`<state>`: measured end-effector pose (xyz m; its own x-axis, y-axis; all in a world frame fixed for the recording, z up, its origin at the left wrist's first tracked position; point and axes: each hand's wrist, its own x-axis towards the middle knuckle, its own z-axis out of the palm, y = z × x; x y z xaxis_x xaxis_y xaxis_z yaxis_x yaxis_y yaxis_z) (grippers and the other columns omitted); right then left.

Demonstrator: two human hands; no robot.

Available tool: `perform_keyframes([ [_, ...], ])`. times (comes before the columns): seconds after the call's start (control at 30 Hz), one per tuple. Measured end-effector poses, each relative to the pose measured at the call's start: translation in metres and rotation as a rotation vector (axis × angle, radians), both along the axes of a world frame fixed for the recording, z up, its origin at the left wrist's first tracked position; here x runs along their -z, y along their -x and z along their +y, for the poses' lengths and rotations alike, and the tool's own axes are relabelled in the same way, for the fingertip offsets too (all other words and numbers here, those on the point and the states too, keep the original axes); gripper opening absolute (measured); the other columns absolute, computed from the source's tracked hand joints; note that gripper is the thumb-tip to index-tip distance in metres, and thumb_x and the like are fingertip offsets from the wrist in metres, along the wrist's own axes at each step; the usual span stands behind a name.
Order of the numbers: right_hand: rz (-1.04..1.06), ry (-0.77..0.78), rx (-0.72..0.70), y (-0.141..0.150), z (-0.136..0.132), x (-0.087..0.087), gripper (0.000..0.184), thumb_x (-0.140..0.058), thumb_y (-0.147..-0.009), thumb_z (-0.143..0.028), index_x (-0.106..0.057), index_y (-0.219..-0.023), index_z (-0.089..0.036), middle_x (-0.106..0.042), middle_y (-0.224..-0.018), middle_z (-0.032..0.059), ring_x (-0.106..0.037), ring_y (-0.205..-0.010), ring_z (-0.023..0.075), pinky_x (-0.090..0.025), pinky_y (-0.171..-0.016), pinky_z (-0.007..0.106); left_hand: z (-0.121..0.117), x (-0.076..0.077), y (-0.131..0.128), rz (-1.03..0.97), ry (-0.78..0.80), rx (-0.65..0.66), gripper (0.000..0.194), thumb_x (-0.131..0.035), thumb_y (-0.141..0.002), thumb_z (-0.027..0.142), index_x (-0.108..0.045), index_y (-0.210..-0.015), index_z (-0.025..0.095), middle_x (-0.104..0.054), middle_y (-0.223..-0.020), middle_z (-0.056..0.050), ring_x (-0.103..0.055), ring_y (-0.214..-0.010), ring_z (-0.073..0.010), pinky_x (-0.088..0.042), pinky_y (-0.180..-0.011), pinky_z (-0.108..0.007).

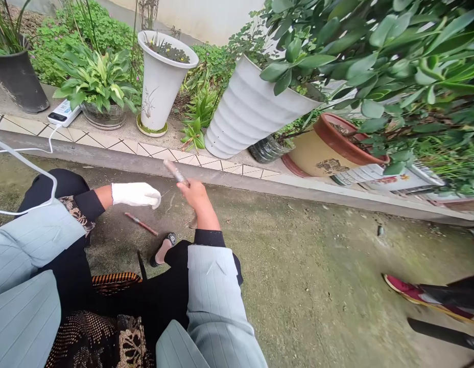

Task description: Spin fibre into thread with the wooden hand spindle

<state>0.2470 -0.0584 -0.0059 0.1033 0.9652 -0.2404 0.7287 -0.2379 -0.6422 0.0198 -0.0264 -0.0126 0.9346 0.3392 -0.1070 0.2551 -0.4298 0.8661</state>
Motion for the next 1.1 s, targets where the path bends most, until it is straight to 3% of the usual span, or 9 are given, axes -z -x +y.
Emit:
perform_keyframes([
  [0.1,-0.148,0.291,-0.345,0.004,-0.003,0.006,0.013,-0.063,-0.079,-0.029,-0.061,-0.076,-0.017,-0.061,-0.069,0.0027,-0.054,-0.063,0.0135,-0.039,-0.061,0.025,0.005,-0.004,0.005,0.018,-0.107,-0.025,0.026,-0.047,-0.086,0.032,-0.061,-0.073,0.014,-0.060,-0.072,0.000,-0.050,-0.068,-0.0119,-0.037,-0.069,-0.021],
  [0.27,0.344,0.609,-0.808,0.007,-0.018,-0.009,0.020,-0.067,-0.075,-0.035,-0.061,-0.074,-0.016,-0.056,-0.062,-0.0034,-0.049,-0.055,0.0086,-0.038,-0.056,0.021,0.012,-0.007,0.011,0.042,-0.069,-0.090,0.025,-0.047,-0.085,0.033,-0.059,-0.074,0.014,-0.060,-0.072,0.000,-0.050,-0.067,-0.0116,-0.038,-0.067,-0.021],
  [0.37,0.551,0.438,-0.728,0.002,-0.025,-0.029,0.026,-0.069,-0.073,-0.037,-0.062,-0.082,-0.015,-0.054,-0.065,-0.0037,-0.046,-0.056,0.0075,-0.038,-0.055,0.021,0.010,-0.003,0.008,-0.039,0.043,-0.167,0.029,-0.050,-0.084,0.040,-0.058,-0.077,0.013,-0.058,-0.071,-0.001,-0.047,-0.064,-0.0112,-0.038,-0.062,-0.021],
  [0.5,0.711,-0.042,-0.299,-0.009,-0.023,-0.038,0.026,-0.063,-0.077,-0.042,-0.056,-0.081,-0.017,-0.054,-0.069,-0.0021,-0.045,-0.057,0.0080,-0.039,-0.057,0.022,0.004,0.002,0.002,-0.067,0.183,-0.192,0.036,-0.047,-0.087,0.044,-0.060,-0.082,0.011,-0.050,-0.063,0.000,-0.040,-0.055,-0.0094,-0.033,-0.053,-0.020],
  [0.57,0.652,-0.208,-0.088,-0.012,-0.016,-0.031,0.027,-0.056,-0.081,-0.045,-0.054,-0.079,-0.018,-0.054,-0.071,-0.0007,-0.046,-0.058,0.0094,-0.041,-0.059,0.023,0.001,-0.001,0.001,-0.027,0.207,-0.126,0.035,-0.047,-0.088,0.043,-0.060,-0.083,0.011,-0.052,-0.066,0.000,-0.040,-0.056,-0.0090,-0.034,-0.054,-0.020],
  [0.67,0.274,-0.176,0.068,-0.011,-0.005,-0.014,0.024,-0.055,-0.082,-0.041,-0.058,-0.086,-0.018,-0.057,-0.071,0.0015,-0.049,-0.062,0.0129,-0.040,-0.062,0.025,-0.001,-0.012,0.003,0.010,0.177,-0.013,0.033,-0.049,-0.088,0.042,-0.061,-0.080,0.012,-0.057,-0.073,-0.002,-0.043,-0.060,-0.0092,-0.035,-0.057,-0.020],
  [0.83,-0.234,0.131,-0.299,0.005,-0.004,0.002,0.015,-0.062,-0.079,-0.032,-0.064,-0.083,-0.018,-0.063,-0.078,0.0052,-0.052,-0.070,0.0154,-0.034,-0.062,0.026,0.006,-0.020,0.012,0.012,0.033,-0.055,0.033,-0.048,-0.087,0.042,-0.061,-0.078,0.013,-0.058,-0.073,-0.001,-0.045,-0.065,-0.0106,-0.037,-0.063,-0.020],
  [0.97,-0.009,0.445,-0.674,0.014,-0.013,0.002,0.011,-0.063,-0.077,-0.028,-0.064,-0.078,-0.017,-0.058,-0.064,-0.0014,-0.051,-0.059,0.0105,-0.035,-0.056,0.022,0.015,-0.013,0.016,-0.013,-0.117,-0.136,0.026,-0.047,-0.085,0.034,-0.061,-0.078,0.014,-0.060,-0.076,-0.001,-0.049,-0.071,-0.0117,-0.039,-0.070,-0.020],
  [1.1,0.310,0.603,-0.832,0.019,-0.019,-0.004,0.018,-0.065,-0.075,-0.033,-0.064,-0.080,-0.016,-0.056,-0.064,-0.0039,-0.049,-0.055,0.0080,-0.038,-0.055,0.020,0.019,-0.010,0.015,-0.001,-0.175,-0.132,0.025,-0.044,-0.085,0.031,-0.061,-0.078,0.014,-0.061,-0.077,-0.001,-0.051,-0.072,-0.0121,-0.039,-0.072,-0.020],
])
